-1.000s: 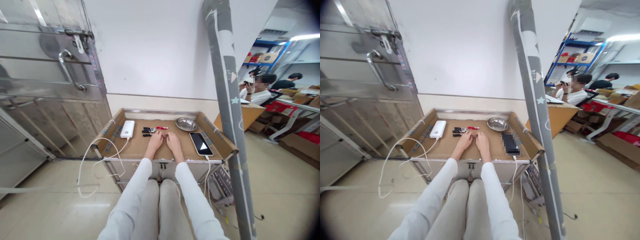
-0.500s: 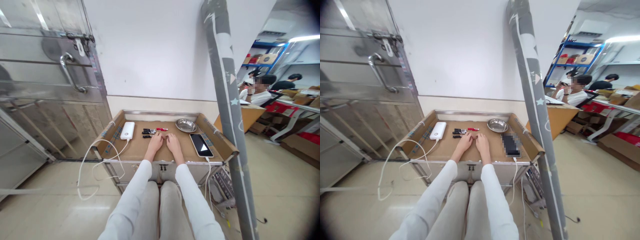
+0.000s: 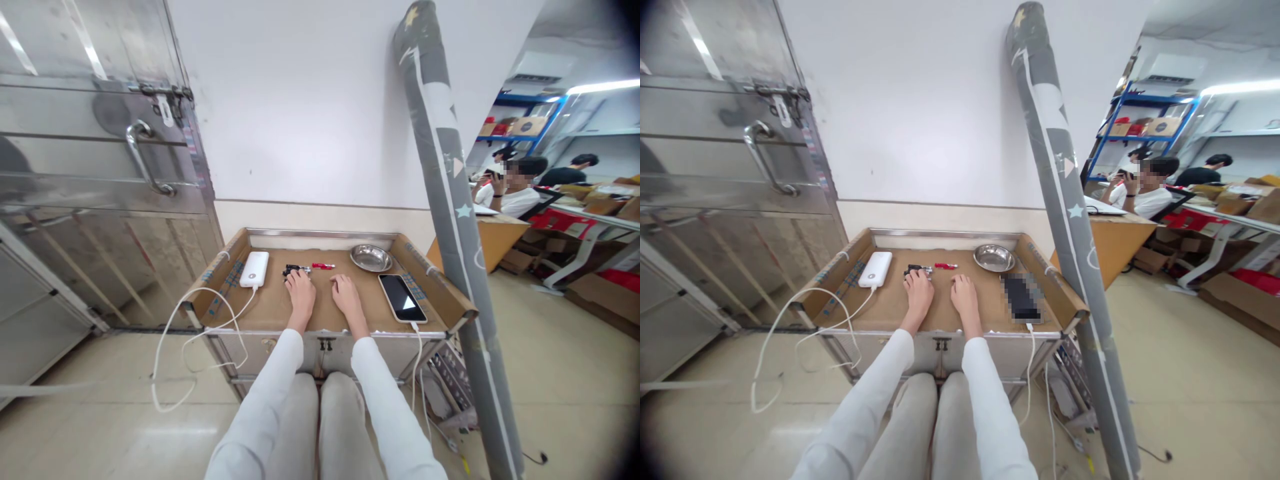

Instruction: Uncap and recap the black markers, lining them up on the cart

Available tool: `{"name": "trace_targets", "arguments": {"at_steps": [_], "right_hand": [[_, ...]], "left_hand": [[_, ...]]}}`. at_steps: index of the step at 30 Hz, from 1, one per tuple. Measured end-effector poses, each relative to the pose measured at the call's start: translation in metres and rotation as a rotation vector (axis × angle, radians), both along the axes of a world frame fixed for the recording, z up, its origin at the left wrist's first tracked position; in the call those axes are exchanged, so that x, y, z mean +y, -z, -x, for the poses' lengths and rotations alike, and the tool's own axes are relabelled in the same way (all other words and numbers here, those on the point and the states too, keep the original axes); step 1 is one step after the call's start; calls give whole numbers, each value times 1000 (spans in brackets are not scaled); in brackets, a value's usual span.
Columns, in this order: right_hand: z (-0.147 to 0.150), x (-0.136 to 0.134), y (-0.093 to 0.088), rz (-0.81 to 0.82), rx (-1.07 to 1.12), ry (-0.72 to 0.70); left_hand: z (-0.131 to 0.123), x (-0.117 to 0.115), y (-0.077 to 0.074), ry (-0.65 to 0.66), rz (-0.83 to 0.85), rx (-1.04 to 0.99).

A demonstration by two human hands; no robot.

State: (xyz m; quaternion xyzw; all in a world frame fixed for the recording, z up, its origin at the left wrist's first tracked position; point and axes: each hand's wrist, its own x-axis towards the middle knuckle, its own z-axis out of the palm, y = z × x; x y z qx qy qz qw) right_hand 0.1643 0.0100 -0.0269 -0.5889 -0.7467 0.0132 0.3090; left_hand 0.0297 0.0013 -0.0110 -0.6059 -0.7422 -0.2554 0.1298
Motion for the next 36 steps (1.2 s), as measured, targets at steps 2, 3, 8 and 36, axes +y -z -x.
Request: {"name": "trace_targets", "arguments": {"at_steps": [2,3,8,36], "right_hand": [[0,0,0,-4,2,-1],[0,0,0,-5,1,-1],[0,-1,-1,3,-4,1],[-2,-3,-2,-7,25,-28]], "left_hand": [[0,0,2,-21,5,18],[0,-1,2,-16,7,29],[-1,-3,-1,95,52,63],[0,0,0,139,49,45]]}}
